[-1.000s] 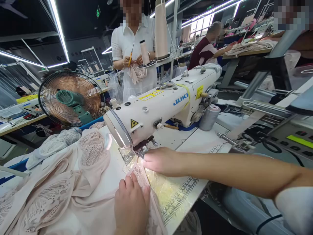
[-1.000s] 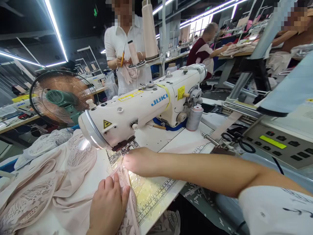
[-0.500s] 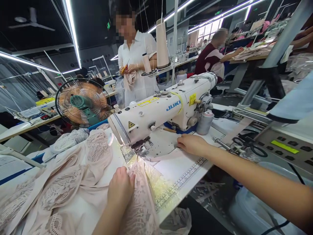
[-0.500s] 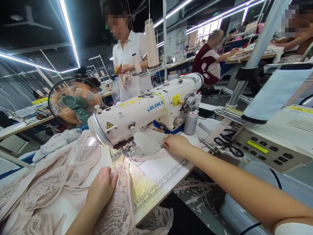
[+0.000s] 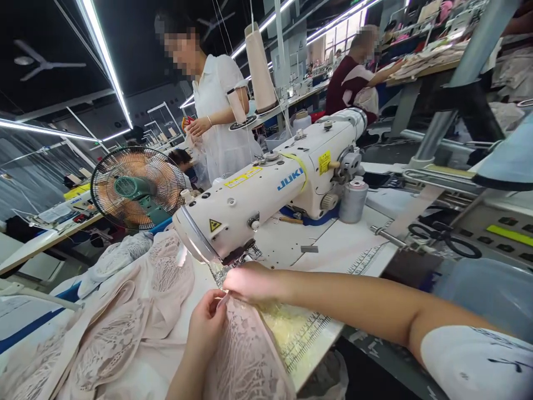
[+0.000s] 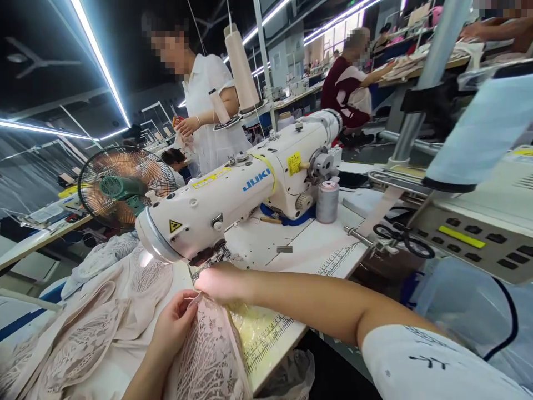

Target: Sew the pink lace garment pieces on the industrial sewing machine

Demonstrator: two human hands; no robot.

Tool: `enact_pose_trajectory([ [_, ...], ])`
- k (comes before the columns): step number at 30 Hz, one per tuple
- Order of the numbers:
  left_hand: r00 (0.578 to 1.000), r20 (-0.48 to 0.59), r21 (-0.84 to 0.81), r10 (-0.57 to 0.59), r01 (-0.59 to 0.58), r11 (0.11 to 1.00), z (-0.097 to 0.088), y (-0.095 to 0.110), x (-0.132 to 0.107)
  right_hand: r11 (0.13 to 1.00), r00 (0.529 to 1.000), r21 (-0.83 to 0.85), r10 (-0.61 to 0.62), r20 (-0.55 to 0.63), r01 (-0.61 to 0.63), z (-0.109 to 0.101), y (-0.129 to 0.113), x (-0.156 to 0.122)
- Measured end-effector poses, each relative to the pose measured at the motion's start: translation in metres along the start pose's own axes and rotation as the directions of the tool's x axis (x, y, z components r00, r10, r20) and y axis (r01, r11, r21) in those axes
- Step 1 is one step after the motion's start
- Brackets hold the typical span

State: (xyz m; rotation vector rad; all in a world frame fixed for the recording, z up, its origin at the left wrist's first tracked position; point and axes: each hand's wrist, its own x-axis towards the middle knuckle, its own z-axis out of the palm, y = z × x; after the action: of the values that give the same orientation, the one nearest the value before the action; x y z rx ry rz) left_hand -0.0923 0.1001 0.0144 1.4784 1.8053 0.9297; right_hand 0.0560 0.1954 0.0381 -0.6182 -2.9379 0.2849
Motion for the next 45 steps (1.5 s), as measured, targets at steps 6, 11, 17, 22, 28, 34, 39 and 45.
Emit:
enact_pose_trajectory([
  [6,0.992,-0.025,-0.307,-0.126,0.112,0.945,0.004,-0.017,0.003,1.000,0.999,-0.015,-0.008,-0.049,0.007,0.020,0.007,-0.002],
  [11,0.981,-0.062,-0.377,-0.182,0.146,0.915,0.011,-0.018,0.000,0.993,0.989,-0.082,-0.096,-0.113,0.087,0.031,0.010,-0.004],
  [17,0.983,-0.124,-0.303,-0.136,0.093,0.948,0.015,-0.004,-0.006,0.985,0.979,-0.055,-0.167,-0.120,0.162,0.027,0.012,-0.007],
  [22,0.984,-0.159,-0.158,-0.084,0.059,0.986,0.015,0.000,-0.007,0.989,0.979,-0.037,-0.147,-0.141,0.143,0.023,0.010,-0.010],
  [28,0.984,-0.179,0.007,-0.008,0.010,1.000,0.019,0.001,-0.008,0.997,0.995,-0.016,-0.080,-0.057,0.080,0.026,-0.002,-0.007],
  [34,0.983,-0.186,0.051,0.012,-0.002,0.999,0.023,-0.002,-0.010,0.991,0.993,-0.080,-0.108,-0.040,0.105,0.027,-0.015,-0.001],
  [39,0.983,-0.181,0.062,0.028,-0.017,0.998,0.022,-0.003,-0.009,0.999,0.987,-0.020,-0.031,-0.157,0.028,0.027,-0.009,-0.003],
  [45,0.981,-0.181,0.091,0.062,-0.046,0.995,0.022,-0.008,-0.008,0.910,0.933,0.414,0.178,-0.312,-0.035,0.020,-0.004,-0.014],
])
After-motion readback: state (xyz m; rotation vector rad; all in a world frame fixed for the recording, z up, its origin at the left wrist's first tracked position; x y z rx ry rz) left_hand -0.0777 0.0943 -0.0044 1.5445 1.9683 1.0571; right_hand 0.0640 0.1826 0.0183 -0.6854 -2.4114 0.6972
